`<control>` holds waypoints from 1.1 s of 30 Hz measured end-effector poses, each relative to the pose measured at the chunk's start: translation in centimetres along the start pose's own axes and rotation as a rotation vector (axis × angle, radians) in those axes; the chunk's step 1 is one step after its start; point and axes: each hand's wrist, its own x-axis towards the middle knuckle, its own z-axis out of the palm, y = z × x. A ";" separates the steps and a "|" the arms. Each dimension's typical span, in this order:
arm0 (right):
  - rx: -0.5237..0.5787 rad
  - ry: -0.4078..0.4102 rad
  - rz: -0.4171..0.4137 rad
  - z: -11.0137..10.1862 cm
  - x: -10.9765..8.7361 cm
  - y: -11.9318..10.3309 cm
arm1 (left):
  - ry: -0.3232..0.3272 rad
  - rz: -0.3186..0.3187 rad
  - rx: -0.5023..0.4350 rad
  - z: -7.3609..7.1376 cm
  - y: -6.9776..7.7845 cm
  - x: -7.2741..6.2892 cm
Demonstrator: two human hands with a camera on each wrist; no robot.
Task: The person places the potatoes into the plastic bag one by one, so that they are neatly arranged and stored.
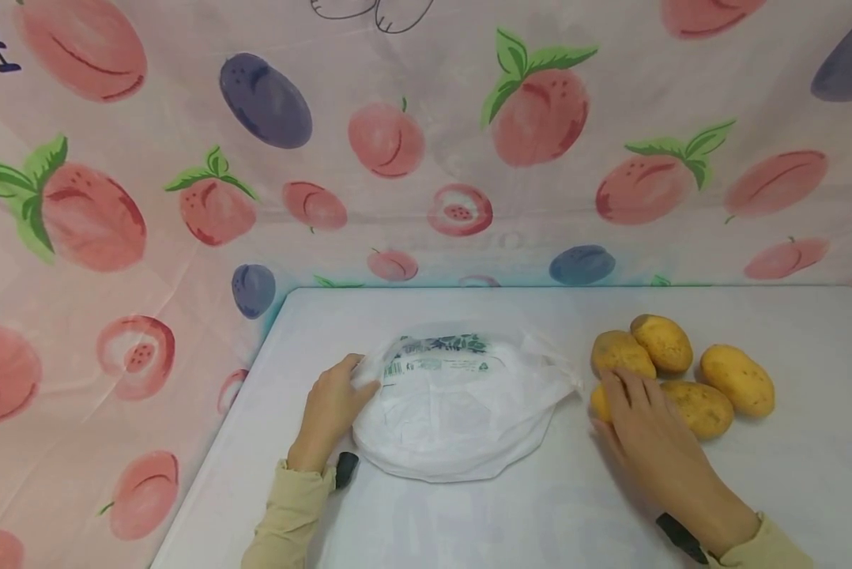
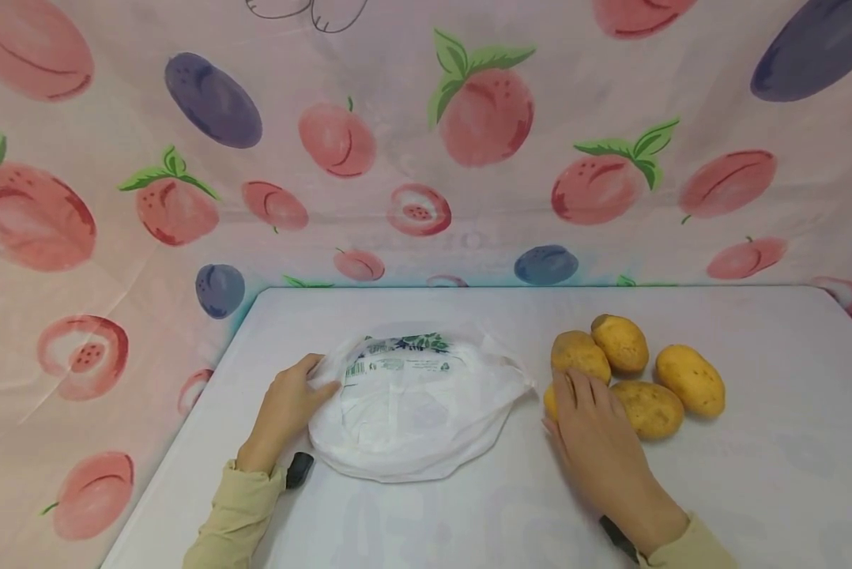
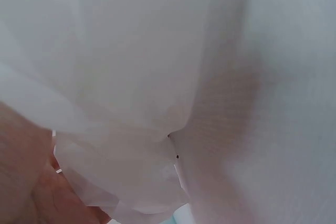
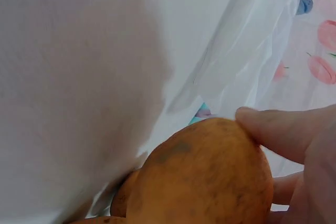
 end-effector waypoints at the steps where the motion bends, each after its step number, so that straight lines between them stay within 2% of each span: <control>1: 0.009 0.002 0.003 0.0 0.0 0.0 | -0.002 0.002 -0.001 0.0 0.0 0.0; 14: 0.051 0.063 -0.032 -0.4 0.8 -0.2 | 0.003 0.012 0.003 0.0 0.0 0.0; 27: 0.121 0.049 0.005 -1.3 1.9 -1.0 | -0.007 0.000 0.002 0.0 0.1 0.0; 33: 0.143 -0.001 0.056 -1.8 2.8 -1.7 | -0.006 0.002 0.002 0.0 0.2 -0.1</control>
